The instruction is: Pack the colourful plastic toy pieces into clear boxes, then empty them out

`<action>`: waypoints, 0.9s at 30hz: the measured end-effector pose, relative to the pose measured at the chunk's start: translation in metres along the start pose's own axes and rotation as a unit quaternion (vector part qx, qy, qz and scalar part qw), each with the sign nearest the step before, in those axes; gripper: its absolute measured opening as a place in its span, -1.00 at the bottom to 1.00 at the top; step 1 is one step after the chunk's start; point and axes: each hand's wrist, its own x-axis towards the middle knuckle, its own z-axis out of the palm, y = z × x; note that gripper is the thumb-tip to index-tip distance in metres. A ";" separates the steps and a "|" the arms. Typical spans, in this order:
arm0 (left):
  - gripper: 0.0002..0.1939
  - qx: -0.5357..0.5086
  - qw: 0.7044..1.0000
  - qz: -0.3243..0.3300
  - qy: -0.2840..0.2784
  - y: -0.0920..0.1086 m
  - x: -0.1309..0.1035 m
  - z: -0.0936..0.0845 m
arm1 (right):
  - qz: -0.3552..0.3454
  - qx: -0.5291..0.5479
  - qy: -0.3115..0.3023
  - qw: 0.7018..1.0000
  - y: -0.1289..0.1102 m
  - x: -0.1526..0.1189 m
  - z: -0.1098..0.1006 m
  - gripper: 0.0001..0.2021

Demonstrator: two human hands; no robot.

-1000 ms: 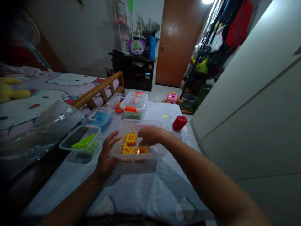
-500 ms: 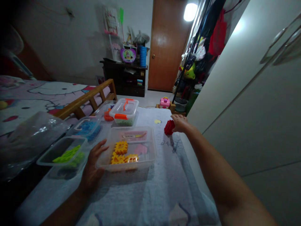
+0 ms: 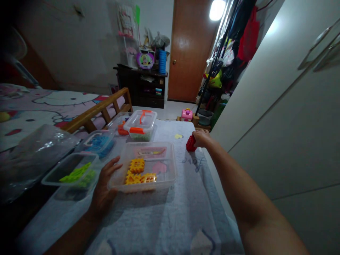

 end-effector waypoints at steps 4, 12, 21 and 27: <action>-0.39 0.003 1.000 0.001 0.000 0.000 0.000 -0.001 | 0.003 0.001 0.000 1.000 -0.001 -0.002 -0.001 -0.51; -0.38 -0.003 1.000 0.001 0.002 -0.002 0.000 0.001 | 0.006 0.017 0.018 1.000 -0.003 -0.014 -0.021 -0.54; -0.35 0.002 1.000 0.002 0.003 0.000 0.000 0.001 | -0.187 0.109 0.078 0.973 -0.079 -0.065 -0.106 -0.50; -0.34 0.003 1.000 0.005 -0.001 0.003 0.001 0.001 | -0.288 0.083 -0.061 0.952 -0.168 -0.066 -0.096 -0.48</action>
